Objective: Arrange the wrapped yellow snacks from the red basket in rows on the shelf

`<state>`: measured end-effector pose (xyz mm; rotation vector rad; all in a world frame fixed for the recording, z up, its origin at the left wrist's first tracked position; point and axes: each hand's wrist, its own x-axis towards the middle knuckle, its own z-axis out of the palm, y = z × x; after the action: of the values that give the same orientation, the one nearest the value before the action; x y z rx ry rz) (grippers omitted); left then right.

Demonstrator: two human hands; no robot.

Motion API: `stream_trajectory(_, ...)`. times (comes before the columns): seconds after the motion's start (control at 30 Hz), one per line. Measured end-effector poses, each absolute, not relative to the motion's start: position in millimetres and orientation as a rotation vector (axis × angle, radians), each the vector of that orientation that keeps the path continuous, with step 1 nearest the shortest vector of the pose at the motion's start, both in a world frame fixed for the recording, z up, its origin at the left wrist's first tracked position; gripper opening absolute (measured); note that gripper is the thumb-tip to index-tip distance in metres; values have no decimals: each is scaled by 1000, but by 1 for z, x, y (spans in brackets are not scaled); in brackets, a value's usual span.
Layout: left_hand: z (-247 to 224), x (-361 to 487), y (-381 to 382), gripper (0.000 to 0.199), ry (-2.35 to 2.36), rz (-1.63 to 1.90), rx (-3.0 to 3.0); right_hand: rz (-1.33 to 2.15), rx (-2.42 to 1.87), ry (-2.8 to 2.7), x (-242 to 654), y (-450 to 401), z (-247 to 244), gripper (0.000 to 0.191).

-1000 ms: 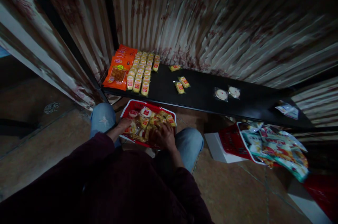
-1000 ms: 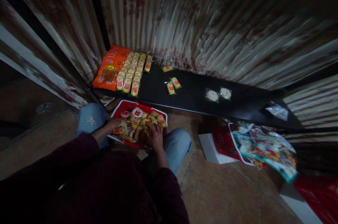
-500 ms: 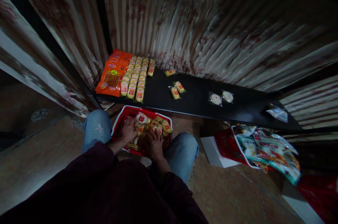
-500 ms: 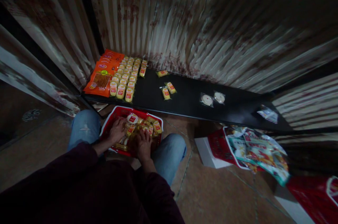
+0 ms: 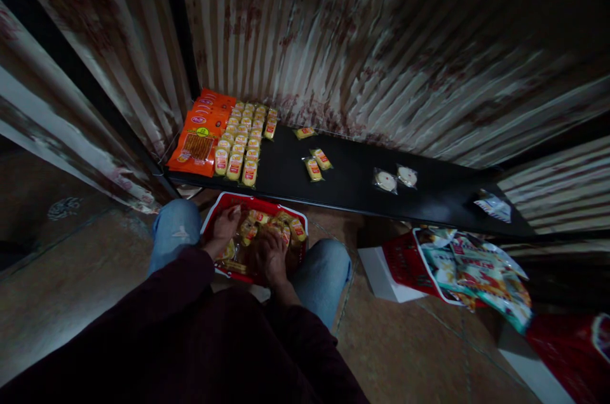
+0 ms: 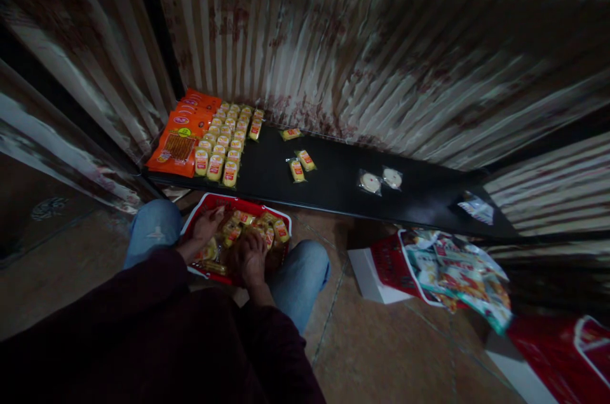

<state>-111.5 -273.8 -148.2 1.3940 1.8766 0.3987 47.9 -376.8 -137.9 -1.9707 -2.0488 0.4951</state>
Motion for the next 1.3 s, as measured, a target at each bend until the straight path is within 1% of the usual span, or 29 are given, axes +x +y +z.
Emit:
stream_trajectory(0.07,-150,-123,-281,43,1921,442,1347,512,-1973,-2055,41,-367,-137,34)
stream_trajectory(0.13,-152,-125,-292,46,1903,503,1430,558,-1977,-2099,31,-356,-136,41)
stream_trajectory(0.23,-158,-114,-310,50,1659,636,1704,683,-2022,-2219,15,-342,-136,51)
stream_trajectory(0.27,-161,-108,-315,51,1569,631,1729,718,-2069,-2237,10,-338,-136,52)
stream_trajectory(0.37,-170,-96,-324,54,1560,673,1603,789,-2092,-2237,6,-335,-137,53)
stream_trajectory(0.47,-174,-91,-324,54,1538,766,1364,872,-1940,-2160,16,-340,-139,54)
stream_trajectory(0.53,-173,-91,-322,52,1396,820,1177,988,-1826,-2030,26,-344,-141,55)
stream_trajectory(0.6,-170,-91,-322,51,1254,843,1032,1123,-1778,-1799,35,-347,-143,51)
stream_trajectory(0.67,-164,-90,-324,48,1186,840,954,1192,-1771,-1555,40,-347,-144,42)
stream_trajectory(0.87,-145,-86,-326,36,1067,818,914,1096,-1715,-1050,39,-346,-149,28)
stream_trajectory(0.93,-140,-84,-322,36,1066,812,912,1151,-1590,-826,36,-347,-148,28)
stream_trajectory(1.07,-136,-79,-317,31,1213,781,966,1463,-1336,-434,35,-353,-144,30)
stream_trajectory(1.17,-139,-74,-320,32,1266,737,971,1591,-1216,-392,37,-361,-143,31)
stream_trajectory(1.3,-142,-72,-325,38,1278,734,881,1595,-1143,-452,40,-366,-142,32)
